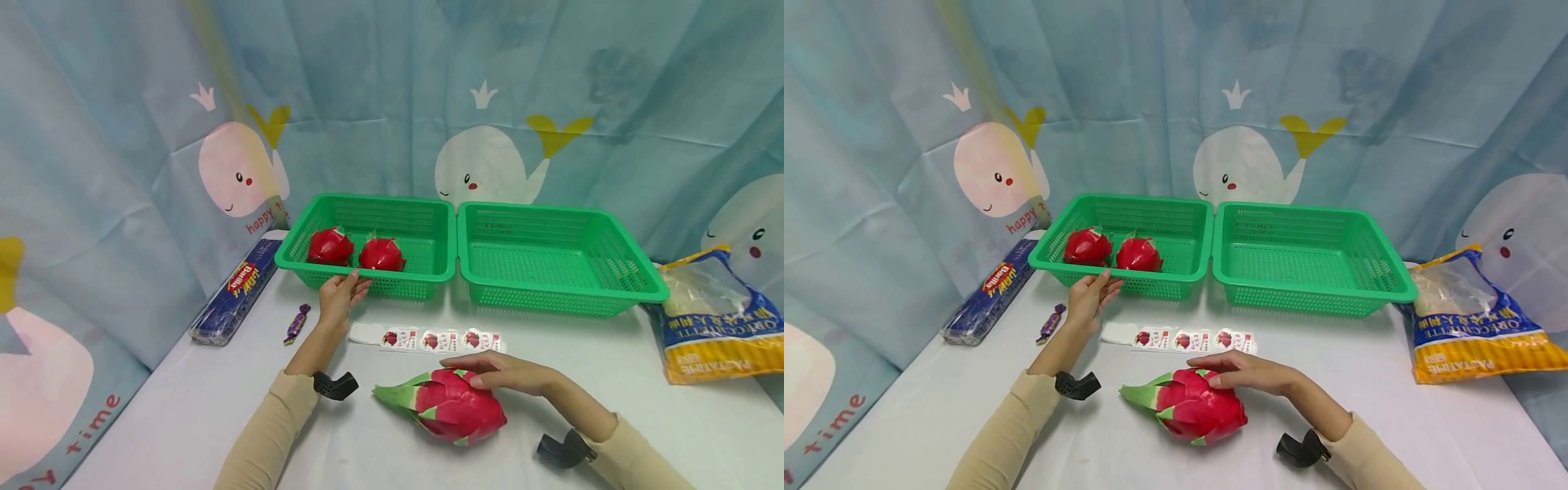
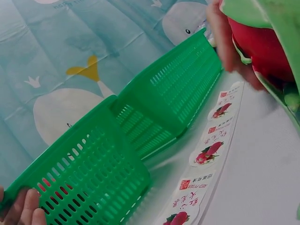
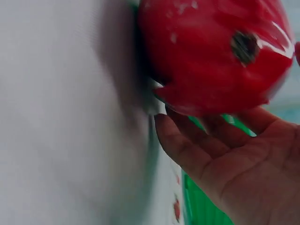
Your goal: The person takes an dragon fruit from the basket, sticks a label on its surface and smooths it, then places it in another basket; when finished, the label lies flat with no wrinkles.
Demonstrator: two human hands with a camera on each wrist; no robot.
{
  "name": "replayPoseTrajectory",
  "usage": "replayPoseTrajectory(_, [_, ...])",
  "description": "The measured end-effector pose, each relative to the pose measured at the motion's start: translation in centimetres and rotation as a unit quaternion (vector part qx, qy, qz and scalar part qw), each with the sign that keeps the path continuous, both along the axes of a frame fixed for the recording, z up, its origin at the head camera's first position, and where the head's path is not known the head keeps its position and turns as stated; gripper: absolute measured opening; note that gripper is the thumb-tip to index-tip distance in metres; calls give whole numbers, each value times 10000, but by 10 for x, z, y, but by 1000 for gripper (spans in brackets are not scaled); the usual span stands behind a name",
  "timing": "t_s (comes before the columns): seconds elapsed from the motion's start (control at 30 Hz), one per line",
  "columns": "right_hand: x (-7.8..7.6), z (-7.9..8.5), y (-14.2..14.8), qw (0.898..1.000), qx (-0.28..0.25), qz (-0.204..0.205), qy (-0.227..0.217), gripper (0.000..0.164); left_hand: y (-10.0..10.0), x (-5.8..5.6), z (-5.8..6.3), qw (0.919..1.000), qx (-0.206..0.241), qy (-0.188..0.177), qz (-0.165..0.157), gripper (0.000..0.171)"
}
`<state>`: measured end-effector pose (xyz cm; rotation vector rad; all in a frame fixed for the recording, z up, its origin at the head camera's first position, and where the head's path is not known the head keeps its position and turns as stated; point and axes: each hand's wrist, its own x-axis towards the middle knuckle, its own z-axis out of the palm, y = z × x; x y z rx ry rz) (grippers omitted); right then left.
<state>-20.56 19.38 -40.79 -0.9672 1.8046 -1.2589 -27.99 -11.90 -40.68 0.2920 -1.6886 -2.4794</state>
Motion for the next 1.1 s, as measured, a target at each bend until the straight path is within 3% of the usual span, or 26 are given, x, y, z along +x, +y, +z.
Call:
replayPoseTrajectory(0.13, [-10, 2, 0, 9996, -72, -261, 126, 52, 0, 1, 1, 9995, -55, -139, -275, 31])
replayPoseTrajectory(0.2, [-19, 2, -5, 9961, -33, -634, 607, 48, 0, 2, 2, 9988, -119, -182, -438, 32])
replayPoseTrajectory(0.27, [-28, 2, -14, 9830, 167, -1135, 1434, 43, 0, 2, 2, 9966, -353, -185, -727, 33])
replayPoseTrajectory(0.33, [-37, 0, -26, 9587, 490, -1637, 2275, 36, 2, 2, 1, 9893, -885, -39, -1159, 33])
replayPoseTrajectory(0.4, [-44, -2, -37, 9311, 795, -2009, 2937, 30, 4, 3, -2, 9709, -1796, 261, -1560, 31])
replayPoseTrajectory(0.43, [-47, -4, -42, 9229, 853, -2135, 3088, 28, 5, 4, -3, 9578, -2253, 458, -1723, 30])
replayPoseTrajectory(0.47, [-50, -5, -46, 9162, 917, -2240, 3194, 27, 7, 4, -5, 9422, -2718, 668, -1841, 28])
replayPoseTrajectory(0.53, [-54, -10, -52, 9039, 1034, -2373, 3406, 27, 10, 5, -10, 9036, -3652, 1072, -1966, 24])
replayPoseTrajectory(0.67, [-58, -21, -57, 8888, 1334, -2407, 3664, 32, 15, 8, -19, 8302, -4898, 1388, -2270, 24])
replayPoseTrajectory(0.73, [-59, -24, -57, 8898, 1397, -2377, 3637, 33, 17, 10, -21, 8041, -5244, 1422, -2412, 24])
replayPoseTrajectory(0.83, [-61, -26, -57, 9004, 1348, -2378, 3385, 28, 18, 11, -23, 7868, -5467, 1438, -2480, 25])
replayPoseTrajectory(0.93, [-63, -26, -56, 9095, 1286, -2428, 3120, 22, 17, 10, -24, 7811, -5517, 1549, -2480, 24])
replayPoseTrajectory(1.1, [-63, -25, -51, 9260, 1108, -2388, 2707, 17, 15, 7, -25, 7817, -5420, 1642, -2612, 21])
